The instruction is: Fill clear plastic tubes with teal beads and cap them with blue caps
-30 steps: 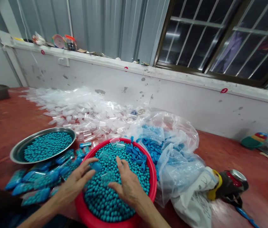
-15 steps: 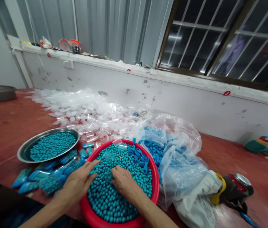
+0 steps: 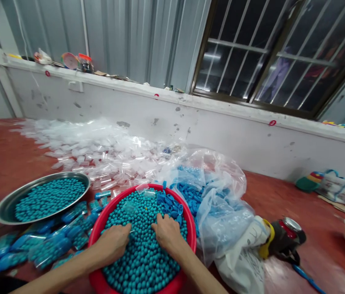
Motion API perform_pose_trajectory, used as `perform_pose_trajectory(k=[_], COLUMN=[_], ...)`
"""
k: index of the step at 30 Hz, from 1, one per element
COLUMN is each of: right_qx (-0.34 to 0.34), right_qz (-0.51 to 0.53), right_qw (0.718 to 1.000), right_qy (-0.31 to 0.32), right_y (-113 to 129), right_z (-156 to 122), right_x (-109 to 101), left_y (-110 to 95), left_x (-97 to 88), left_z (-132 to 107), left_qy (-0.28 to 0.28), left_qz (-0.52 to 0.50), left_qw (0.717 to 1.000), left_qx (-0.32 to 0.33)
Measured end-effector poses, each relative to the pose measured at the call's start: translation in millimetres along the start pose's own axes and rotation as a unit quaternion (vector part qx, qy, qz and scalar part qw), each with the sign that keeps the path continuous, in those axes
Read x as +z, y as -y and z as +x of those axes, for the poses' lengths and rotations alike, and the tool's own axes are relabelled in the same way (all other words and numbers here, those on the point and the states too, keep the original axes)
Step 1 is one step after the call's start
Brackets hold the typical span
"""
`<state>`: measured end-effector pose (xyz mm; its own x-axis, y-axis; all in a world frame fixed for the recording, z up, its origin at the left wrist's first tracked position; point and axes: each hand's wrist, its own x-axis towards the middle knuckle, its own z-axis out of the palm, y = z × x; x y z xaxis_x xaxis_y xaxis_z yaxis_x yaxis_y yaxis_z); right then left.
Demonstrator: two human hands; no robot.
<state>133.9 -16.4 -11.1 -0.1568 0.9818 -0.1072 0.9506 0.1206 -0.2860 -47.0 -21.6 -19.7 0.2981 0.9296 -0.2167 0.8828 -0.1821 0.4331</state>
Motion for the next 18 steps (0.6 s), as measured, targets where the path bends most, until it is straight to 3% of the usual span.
perform_pose_trajectory(k=[6,11,14,16,18], right_qx=[-0.010,-0.048,-0.066,-0.065,-0.044], right_qz=[0.093,0.178,0.165,0.071,-0.044], right_qw=[0.995,0.982,0.981,0.990,0.988], right_qy=[-0.020,-0.050,-0.073,-0.103,-0.138], right_y=[4.9,-8.6,-15.8,-18.2,-19.3], right_z=[19.4,14.8,5.0,1.1,2.4], right_x=[17.3,9.6,-1.4,-7.1,-8.7], left_y=[-27.5,-26.9,-18.4,-13.1,-9.5], left_x=[21.8,26.5,22.6,18.9,15.6], left_z=[33.6,33.4,26.8,23.8,21.6], left_qy=[0.046,0.098,0.113,0.115,0.117], left_qz=[-0.187,-0.391,-0.536,-0.624,-0.668], left_qw=[0.981,0.915,0.836,0.773,0.734], left_qx=[-0.017,-0.024,-0.014,-0.017,-0.017])
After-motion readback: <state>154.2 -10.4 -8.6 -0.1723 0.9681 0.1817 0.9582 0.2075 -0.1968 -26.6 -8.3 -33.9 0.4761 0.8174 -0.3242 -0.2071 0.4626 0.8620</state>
